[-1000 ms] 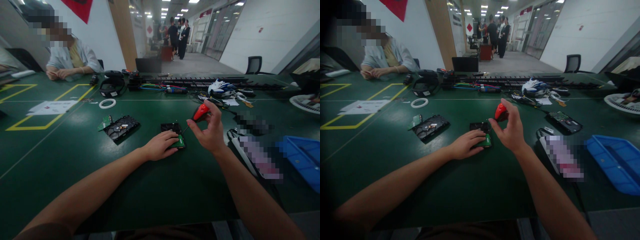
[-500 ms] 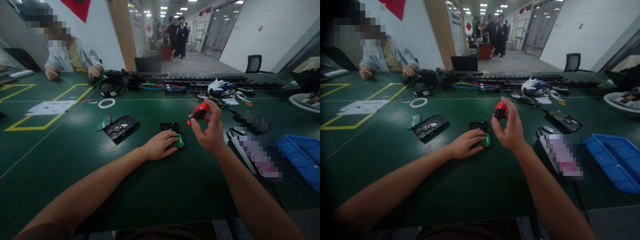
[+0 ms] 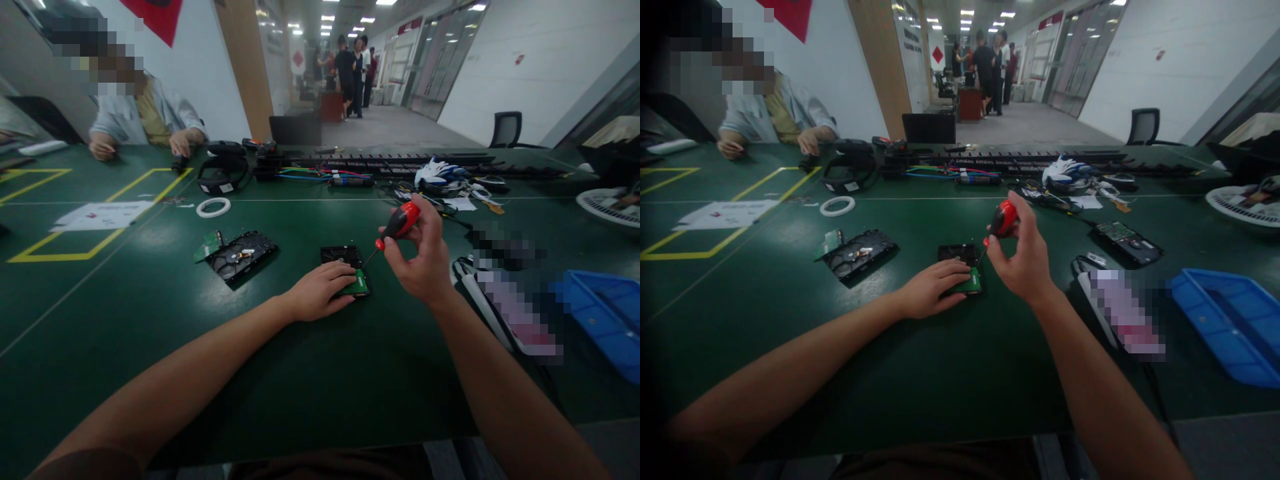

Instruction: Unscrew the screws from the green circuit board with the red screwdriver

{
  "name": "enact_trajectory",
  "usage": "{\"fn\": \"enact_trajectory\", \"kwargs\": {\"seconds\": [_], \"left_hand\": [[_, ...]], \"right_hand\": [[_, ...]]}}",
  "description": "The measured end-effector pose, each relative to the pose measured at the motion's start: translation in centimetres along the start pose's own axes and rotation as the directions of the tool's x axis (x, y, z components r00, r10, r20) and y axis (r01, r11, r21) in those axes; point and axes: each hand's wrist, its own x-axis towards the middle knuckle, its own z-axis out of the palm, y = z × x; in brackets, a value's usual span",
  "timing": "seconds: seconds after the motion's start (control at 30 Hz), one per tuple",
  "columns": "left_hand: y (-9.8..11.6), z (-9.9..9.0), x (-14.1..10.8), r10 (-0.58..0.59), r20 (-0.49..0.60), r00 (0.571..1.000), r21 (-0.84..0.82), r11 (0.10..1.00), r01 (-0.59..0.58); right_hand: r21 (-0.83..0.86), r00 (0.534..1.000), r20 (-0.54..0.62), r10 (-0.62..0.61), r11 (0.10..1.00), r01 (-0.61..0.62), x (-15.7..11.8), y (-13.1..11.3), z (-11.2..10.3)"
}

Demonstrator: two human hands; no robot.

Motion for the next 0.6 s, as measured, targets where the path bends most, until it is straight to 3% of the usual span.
{"fn": "enact_trajectory", "kwargs": {"seconds": [0.2,0.47,0.6], "left_hand": [[0.09,0.07,0.11,0.000,-0.013,1.000,-0.005,1.000,0.000],[0.10,0.01,0.07,0.000,-0.017,1.000,-0.009,1.000,0.000],[0.17,-0.07,0.07,-0.012,-0.009,1.000,-0.010,1.000,0.012]], "right_hand": [[-0.070,0.996,-0.079,-0.035,0.997,0.029,-0.05,0.33,0.13],[-0.031,0.999,-0.046,0.001,1.000,-0.002,-0.18,0.31,0.31],[-0.071,0.996,-0.075,-0.040,0.997,0.035,-0.25,0.45,0.25]]}}
